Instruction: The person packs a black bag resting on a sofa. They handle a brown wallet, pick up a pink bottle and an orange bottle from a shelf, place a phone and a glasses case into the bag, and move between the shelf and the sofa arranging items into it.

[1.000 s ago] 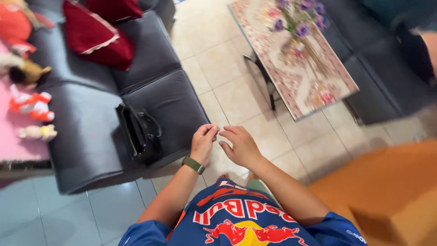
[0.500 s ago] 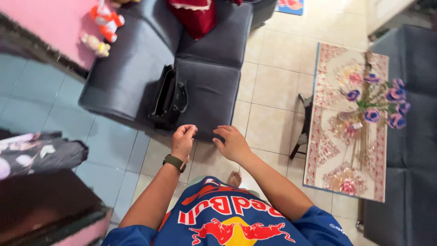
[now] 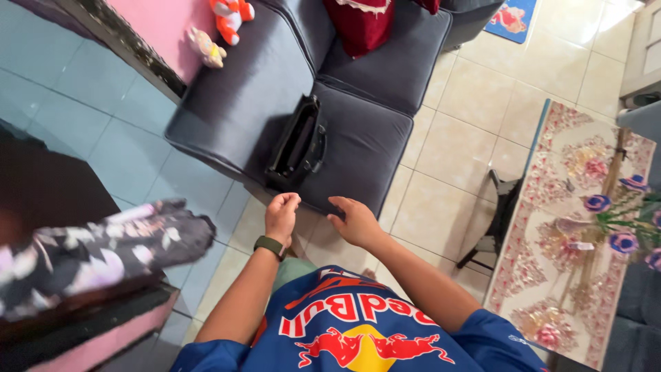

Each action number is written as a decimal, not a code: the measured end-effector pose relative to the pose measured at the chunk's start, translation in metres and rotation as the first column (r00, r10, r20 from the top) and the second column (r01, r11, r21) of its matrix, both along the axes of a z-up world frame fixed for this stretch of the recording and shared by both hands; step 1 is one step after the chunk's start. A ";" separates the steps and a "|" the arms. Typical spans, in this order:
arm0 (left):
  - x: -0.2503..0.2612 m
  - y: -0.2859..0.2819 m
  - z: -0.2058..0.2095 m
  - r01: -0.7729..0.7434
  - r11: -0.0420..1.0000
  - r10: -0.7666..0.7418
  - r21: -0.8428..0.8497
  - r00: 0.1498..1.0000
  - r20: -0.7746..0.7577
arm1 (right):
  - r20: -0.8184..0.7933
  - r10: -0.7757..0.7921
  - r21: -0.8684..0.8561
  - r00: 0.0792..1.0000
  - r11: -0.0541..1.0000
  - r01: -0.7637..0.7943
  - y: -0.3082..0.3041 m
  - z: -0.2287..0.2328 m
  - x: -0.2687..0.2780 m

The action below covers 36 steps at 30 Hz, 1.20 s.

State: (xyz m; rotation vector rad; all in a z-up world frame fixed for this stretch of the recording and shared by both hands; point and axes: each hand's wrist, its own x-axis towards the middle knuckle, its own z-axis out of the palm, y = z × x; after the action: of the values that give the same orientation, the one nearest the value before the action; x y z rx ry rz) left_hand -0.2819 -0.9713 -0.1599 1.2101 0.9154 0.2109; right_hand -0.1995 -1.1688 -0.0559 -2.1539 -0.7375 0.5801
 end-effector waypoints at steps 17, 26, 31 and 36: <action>0.099 0.203 -0.075 0.212 0.976 -0.204 0.051 0.970 -0.131 | -0.672 -0.545 -0.214 0.502 0.791 0.573 0.216 -0.166 0.089; 0.103 0.219 -0.094 0.260 0.965 -0.262 -0.037 0.937 -0.233 | -0.629 -0.650 -0.260 0.425 0.692 0.674 0.258 -0.240 0.120; 0.114 0.227 -0.103 0.344 0.939 -0.321 0.002 0.878 -0.354 | -0.584 -0.776 -0.466 0.238 0.560 0.685 0.274 -0.248 0.134; 0.132 0.220 -0.118 0.461 0.881 -0.393 0.104 0.836 -0.383 | -0.647 -0.742 -0.388 0.174 0.518 0.762 0.274 -0.274 0.131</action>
State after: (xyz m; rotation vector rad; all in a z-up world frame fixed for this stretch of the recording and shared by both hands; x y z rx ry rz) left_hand -0.1497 -0.7510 -0.2782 1.6376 0.9141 -0.2992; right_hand -0.0685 -0.8945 -0.3298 -1.6442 0.8338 0.7905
